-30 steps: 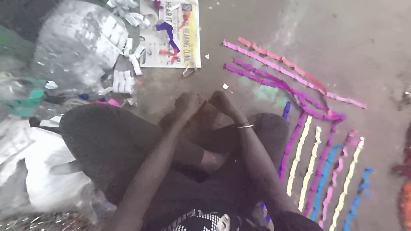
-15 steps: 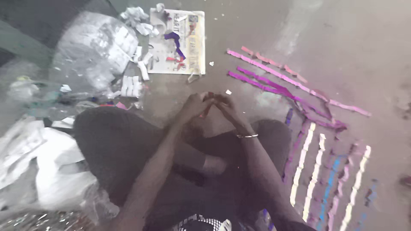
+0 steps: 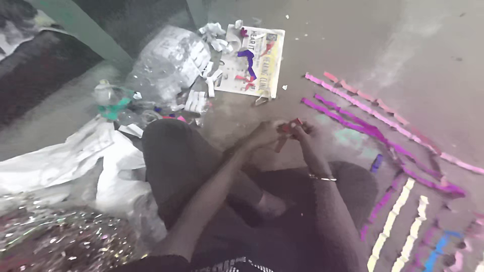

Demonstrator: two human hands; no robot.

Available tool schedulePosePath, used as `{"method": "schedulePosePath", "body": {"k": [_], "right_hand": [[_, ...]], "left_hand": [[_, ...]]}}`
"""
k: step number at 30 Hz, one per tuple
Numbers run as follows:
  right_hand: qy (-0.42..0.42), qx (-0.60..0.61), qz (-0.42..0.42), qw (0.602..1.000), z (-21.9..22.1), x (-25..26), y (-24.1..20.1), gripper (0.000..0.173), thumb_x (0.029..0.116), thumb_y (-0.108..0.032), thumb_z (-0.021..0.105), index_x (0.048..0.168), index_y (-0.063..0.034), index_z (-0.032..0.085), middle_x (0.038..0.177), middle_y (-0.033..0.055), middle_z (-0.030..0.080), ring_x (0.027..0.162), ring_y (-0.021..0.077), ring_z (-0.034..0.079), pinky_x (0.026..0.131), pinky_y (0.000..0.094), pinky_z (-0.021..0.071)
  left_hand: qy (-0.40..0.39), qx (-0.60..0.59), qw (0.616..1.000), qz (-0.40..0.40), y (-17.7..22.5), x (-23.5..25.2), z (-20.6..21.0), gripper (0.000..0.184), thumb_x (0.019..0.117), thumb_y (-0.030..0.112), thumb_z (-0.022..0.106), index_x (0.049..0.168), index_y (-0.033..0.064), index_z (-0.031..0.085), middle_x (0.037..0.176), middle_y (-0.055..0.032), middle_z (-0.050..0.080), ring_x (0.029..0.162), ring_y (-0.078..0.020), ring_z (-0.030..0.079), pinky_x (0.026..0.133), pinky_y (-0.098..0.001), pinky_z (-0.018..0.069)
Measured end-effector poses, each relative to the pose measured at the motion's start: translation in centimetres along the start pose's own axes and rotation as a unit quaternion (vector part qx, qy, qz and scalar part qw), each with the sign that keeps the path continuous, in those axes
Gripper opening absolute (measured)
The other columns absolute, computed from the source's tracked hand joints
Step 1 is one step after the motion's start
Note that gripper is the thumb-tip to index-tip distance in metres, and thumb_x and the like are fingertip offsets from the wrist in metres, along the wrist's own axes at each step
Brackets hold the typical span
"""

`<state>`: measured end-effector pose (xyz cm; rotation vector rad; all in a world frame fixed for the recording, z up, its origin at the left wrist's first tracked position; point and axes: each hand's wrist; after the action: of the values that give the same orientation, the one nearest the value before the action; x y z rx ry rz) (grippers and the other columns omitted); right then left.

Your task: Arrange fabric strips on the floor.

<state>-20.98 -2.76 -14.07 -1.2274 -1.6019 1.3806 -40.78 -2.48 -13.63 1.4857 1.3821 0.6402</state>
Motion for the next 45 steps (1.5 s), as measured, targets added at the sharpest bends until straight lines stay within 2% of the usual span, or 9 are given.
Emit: {"method": "schedulePosePath", "body": {"k": [4, 7, 11, 18, 23, 29, 37, 40, 45], "right_hand": [[0.029, -0.072, -0.037, 0.996, 0.1, 0.3, 0.2, 0.035, 0.1037, -0.025, 0.062, 0.133, -0.0107, 0.05, 0.091, 0.003, 0.068, 0.069, 0.0088, 0.067, 0.065, 0.0267, 0.0599], [0.039, -0.153, -0.091, 0.983, 0.5, 0.7, 0.4, 0.028, 0.1039, -0.023, 0.061, 0.123, -0.0046, 0.053, 0.096, 0.0092, 0.065, 0.074, 0.016, 0.065, 0.066, 0.0344, 0.0594], [0.008, -0.252, -0.156, 0.955, 0.6, 1.2, 1.6, 0.033, 0.1082, -0.027, 0.052, 0.135, -0.0115, 0.064, 0.143, 0.0128, 0.059, 0.115, 0.0257, 0.066, 0.094, 0.0452, 0.0566], [-0.046, -0.077, -0.02, 0.996, 0.9, 1.4, 0.4, 0.056, 0.1012, -0.025, 0.065, 0.153, -0.0202, 0.045, 0.129, 0.0077, 0.067, 0.098, 0.0176, 0.07, 0.085, 0.0377, 0.0597], [-0.017, 0.078, 0.02, 0.997, 0.6, 0.0, -0.7, 0.059, 0.101, -0.01, 0.063, 0.153, -0.0225, 0.039, 0.125, 0.0028, 0.068, 0.096, 0.0107, 0.071, 0.086, 0.0277, 0.0599], [0.029, 0.083, -0.049, 0.995, 1.3, 1.2, 0.8, 0.031, 0.0997, -0.011, 0.064, 0.131, -0.0104, 0.064, 0.121, 0.0031, 0.068, 0.092, 0.0094, 0.068, 0.082, 0.0264, 0.059], [0.055, 0.054, -0.006, 0.997, 0.6, 0.6, -0.1, 0.061, 0.0972, -0.01, 0.068, 0.152, -0.0212, 0.043, 0.137, 0.0009, 0.061, 0.102, 0.0113, 0.067, 0.083, 0.0285, 0.0578], [0.086, 0.054, -0.01, 0.995, 0.4, 0.5, -0.3, 0.048, 0.0974, -0.011, 0.068, 0.143, -0.0164, 0.053, 0.122, 0.0015, 0.068, 0.091, 0.0099, 0.068, 0.077, 0.0261, 0.0582], [0.11, 0.028, -0.078, 0.99, 0.8, 0.8, -0.6, 0.025, 0.0972, -0.01, 0.068, 0.122, -0.0097, 0.065, 0.089, -0.0035, 0.069, 0.067, -0.0005, 0.06, 0.063, 0.0166, 0.0528]], "left_hand": [[-0.024, -0.022, 0.999, 0.023, -0.1, -0.1, -0.5, 0.026, 0.1018, 0.022, 0.065, 0.114, -0.0004, 0.07, 0.097, -0.0127, 0.071, 0.085, -0.018, 0.067, 0.083, -0.0398, 0.0551], [-0.028, -0.104, 0.993, 0.046, -0.2, -0.2, -0.6, 0.022, 0.105, 0.015, 0.057, 0.109, -0.0036, 0.069, 0.088, -0.0074, 0.068, 0.075, -0.0079, 0.061, 0.074, -0.0279, 0.0538], [-0.024, -0.161, 0.986, 0.031, 0.1, -0.1, -0.1, 0.023, 0.108, 0.009, 0.047, 0.113, -0.0066, 0.064, 0.086, -0.0067, 0.063, 0.069, -0.0059, 0.057, 0.068, -0.0243, 0.053], [-0.015, -0.125, 0.992, 0.005, 0.2, -0.3, -0.2, 0.032, 0.1073, 0.007, 0.045, 0.134, -0.0032, 0.058, 0.107, -0.0141, 0.067, 0.084, -0.0122, 0.061, 0.078, -0.0303, 0.0529], [-0.072, -0.215, 0.971, -0.073, 0.1, -0.2, 0.4, 0.04, 0.1112, 0.013, 0.038, 0.15, 0.0095, 0.047, 0.079, -0.0025, 0.052, 0.055, -0.0082, 0.046, 0.048, -0.0232, 0.0421], [-0.044, -0.204, 0.971, -0.117, 2.6, -3.2, -0.5, 0.041, 0.1118, 0.018, 0.038, 0.152, 0.0186, 0.044, 0.076, -0.0017, 0.048, 0.049, -0.0058, 0.037, 0.042, -0.0189, 0.0303], [-0.089, -0.199, 0.97, -0.105, 1.0, -1.0, 0.0, 0.05, 0.11, 0.011, 0.037, 0.159, 0.0194, 0.034, 0.073, -0.0014, 0.049, 0.048, -0.0068, 0.039, 0.041, -0.0214, 0.0332], [-0.073, -0.13, 0.983, -0.107, 0.8, -0.5, -0.1, 0.039, 0.1116, 0.024, 0.043, 0.149, 0.0131, 0.046, 0.08, -0.0038, 0.053, 0.055, -0.0091, 0.044, 0.048, -0.0246, 0.0378], [-0.093, -0.119, 0.986, -0.066, -0.2, -0.1, -0.5, 0.032, 0.1089, 0.029, 0.051, 0.102, 0.0013, 0.065, 0.071, -0.0028, 0.058, 0.045, -0.0054, 0.043, 0.041, -0.0197, 0.0366]]}}
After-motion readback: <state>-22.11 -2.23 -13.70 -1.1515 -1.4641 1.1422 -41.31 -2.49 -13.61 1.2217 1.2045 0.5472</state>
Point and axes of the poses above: each hand's wrist, its own x-axis towards the middle knuckle, its own z-axis out of the palm, y = z × x
